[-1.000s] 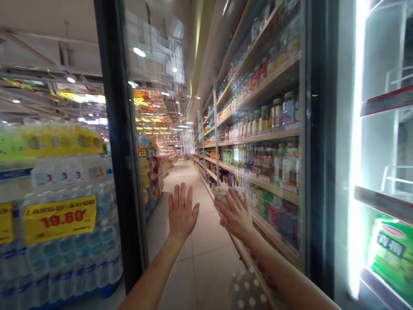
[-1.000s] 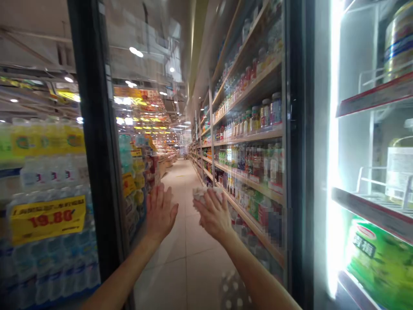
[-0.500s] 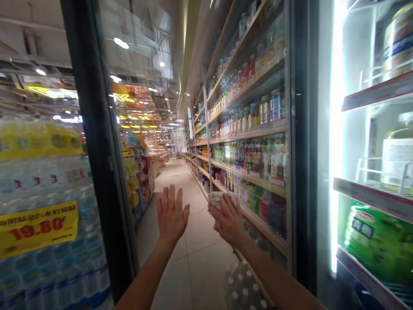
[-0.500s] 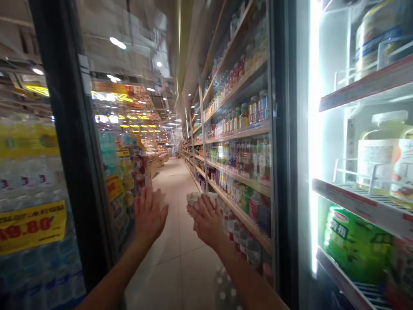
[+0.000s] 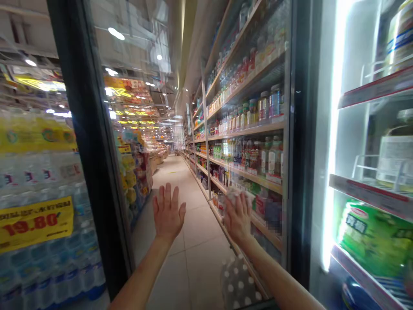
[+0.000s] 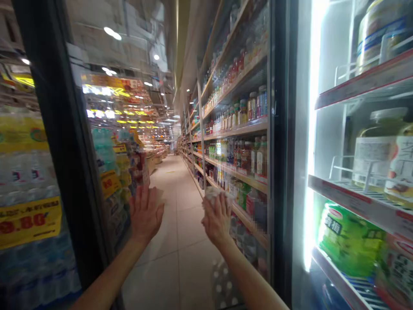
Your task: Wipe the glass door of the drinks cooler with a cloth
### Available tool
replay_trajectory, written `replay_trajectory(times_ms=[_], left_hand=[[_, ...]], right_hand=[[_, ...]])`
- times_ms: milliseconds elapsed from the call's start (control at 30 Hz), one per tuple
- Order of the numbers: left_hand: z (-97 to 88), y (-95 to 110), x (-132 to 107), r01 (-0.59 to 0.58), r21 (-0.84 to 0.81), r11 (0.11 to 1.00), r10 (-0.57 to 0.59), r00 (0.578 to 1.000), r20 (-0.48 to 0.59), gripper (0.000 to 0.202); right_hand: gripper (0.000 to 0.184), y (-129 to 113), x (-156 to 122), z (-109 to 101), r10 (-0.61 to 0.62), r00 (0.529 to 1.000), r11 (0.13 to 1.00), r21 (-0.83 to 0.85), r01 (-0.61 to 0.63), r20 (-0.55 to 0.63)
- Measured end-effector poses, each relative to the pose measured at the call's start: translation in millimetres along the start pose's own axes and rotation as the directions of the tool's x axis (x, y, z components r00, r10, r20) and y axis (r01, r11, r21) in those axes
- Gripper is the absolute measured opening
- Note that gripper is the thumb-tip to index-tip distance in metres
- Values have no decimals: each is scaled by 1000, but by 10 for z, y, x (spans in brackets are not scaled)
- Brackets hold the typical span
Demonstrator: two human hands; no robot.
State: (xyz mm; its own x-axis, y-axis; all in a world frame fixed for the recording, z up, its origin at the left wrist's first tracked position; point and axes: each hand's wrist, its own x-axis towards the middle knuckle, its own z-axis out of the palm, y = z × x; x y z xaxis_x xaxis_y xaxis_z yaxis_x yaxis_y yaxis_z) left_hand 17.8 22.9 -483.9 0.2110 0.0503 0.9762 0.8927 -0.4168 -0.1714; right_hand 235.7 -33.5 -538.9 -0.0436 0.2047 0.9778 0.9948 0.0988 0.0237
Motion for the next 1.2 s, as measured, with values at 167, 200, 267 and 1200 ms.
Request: replay_trajectory(times_ms=[167,200,267,1200], left_hand=[[-19,41,-138,-1,4,1000,1,1000,23,67],[-22,52,-201,-1,5,1000,1,1000,31,68],[-25,73,-336,-6,3,1000,6,999,48,68],[-19,187,-674,41,-32,999,-37,994,101,66]], right_hand=[[44,-143,-175,38,-300,949,951,105,289,101],[43,12,-217,10,-277,958,959,83,271,77],[42,401,-290,-65,-122,993,993,-8,122,4],[54,153,-731,-17,87,994,994,-68,-83,60]])
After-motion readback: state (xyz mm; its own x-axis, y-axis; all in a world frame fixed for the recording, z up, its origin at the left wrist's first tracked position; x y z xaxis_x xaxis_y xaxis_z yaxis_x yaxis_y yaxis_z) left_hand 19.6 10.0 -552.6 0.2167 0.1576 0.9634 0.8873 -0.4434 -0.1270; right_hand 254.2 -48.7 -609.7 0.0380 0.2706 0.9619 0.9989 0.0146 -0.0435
